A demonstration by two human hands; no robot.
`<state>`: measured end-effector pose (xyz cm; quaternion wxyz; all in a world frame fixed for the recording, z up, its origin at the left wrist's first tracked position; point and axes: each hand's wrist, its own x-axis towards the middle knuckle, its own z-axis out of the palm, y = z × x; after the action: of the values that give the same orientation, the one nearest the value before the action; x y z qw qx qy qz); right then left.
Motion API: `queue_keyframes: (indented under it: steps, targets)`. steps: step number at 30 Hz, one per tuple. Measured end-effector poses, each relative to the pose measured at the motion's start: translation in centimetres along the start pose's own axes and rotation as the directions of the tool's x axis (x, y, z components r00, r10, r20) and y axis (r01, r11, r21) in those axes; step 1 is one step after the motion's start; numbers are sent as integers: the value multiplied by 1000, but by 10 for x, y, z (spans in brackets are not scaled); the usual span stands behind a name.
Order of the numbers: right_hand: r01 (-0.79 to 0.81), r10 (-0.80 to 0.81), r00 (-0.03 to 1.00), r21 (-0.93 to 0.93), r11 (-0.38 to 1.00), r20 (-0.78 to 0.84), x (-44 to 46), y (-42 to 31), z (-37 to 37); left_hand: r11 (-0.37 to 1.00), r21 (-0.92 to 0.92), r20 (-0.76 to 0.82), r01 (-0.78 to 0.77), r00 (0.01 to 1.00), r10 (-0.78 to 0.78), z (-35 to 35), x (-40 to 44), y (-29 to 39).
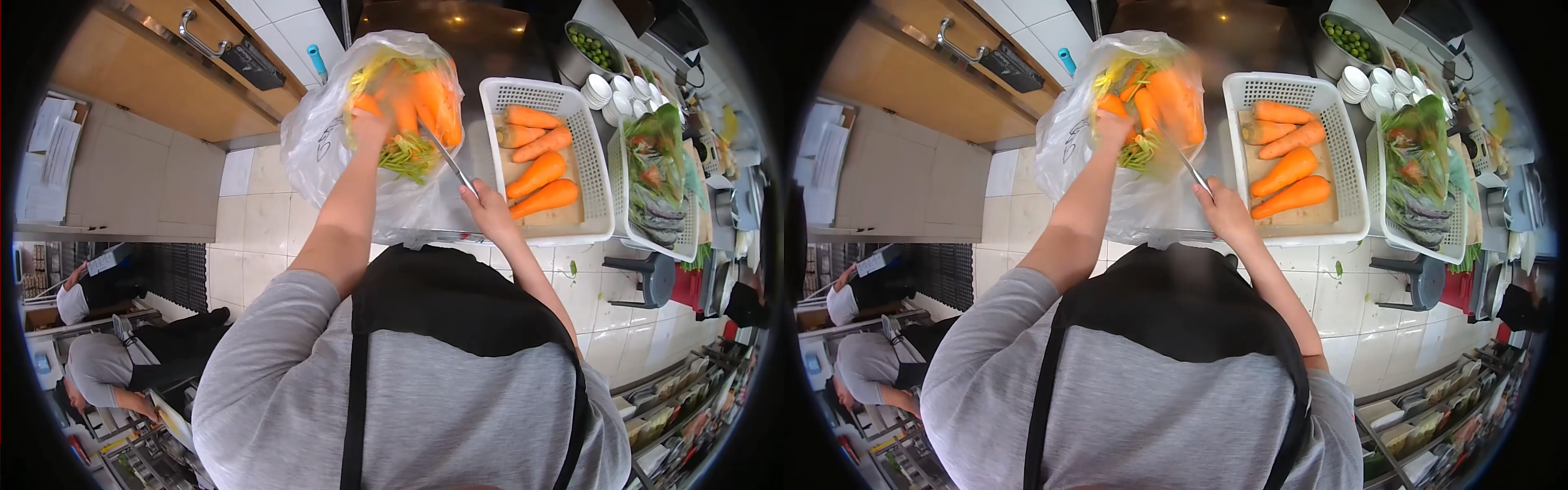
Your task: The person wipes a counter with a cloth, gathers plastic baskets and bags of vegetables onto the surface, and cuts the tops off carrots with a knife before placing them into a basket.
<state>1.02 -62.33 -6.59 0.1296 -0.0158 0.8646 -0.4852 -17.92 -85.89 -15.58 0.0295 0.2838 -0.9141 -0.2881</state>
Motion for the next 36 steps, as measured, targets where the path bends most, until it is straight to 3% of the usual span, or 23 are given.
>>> queue_keyframes:
  steps: [1,2,4,5,7,11,13,14,16,17,19,22,29,32,33,35,36]
  targets:
    - [-16,16,1000,-30,999,6,0,1,-1,993,-112,13,-44,999,46,1,14,-8]
    - [-29,30,1000,-60,998,10,1,3,-1,993,-113,10,-44,999,45,1,30,-13]
    - [23,-23,1000,-87,996,-4,6,13,3,763,-646,264,10,941,211,-2,52,-22]
    - [72,-75,997,-117,991,-19,7,15,5,764,-645,261,12,943,206,-20,43,-17]
    - [70,-70,998,-82,994,-2,11,13,6,670,-632,650,389,737,185,-61,24,-3]
    - [129,-130,991,-69,989,-8,20,8,11,692,-633,660,346,708,250,-103,-16,-7]
    - [127,-127,992,-70,989,7,24,2,13,741,-604,700,294,640,317,-125,-33,-20]
    - [123,-122,992,-70,990,19,25,-2,16,741,-601,701,299,642,310,-128,-43,-29]
    - [137,-134,990,-94,986,38,28,-8,21,859,-512,587,12,735,339,-131,-56,-47]
    - [154,-148,988,-120,981,50,29,-10,25,861,-508,589,19,738,331,-129,-54,-59]
    - [172,-162,984,-149,974,80,33,-13,34,927,-276,523,-252,770,365,-127,-52,-79]
    - [183,-162,980,-207,961,115,43,-17,46,920,-233,481,-315,785,390,-133,-66,-86]
    - [174,-138,981,-307,936,137,57,-22,66,947,-224,506,-232,803,316,-148,-84,-73]
    - [196,-175,980,-280,940,98,72,-21,80,926,-232,451,-297,811,373,-138,-85,-78]
    - [193,-172,980,-279,941,98,80,-18,86,884,-265,396,-386,792,465,-132,-87,-81]
    - [355,-333,935,-277,893,125,94,-19,94,829,-290,344,-479,756,557,-127,-96,-73]
    - [346,-324,938,-278,896,123,95,-16,98,791,-313,284,-526,743,606,-123,-104,-69]
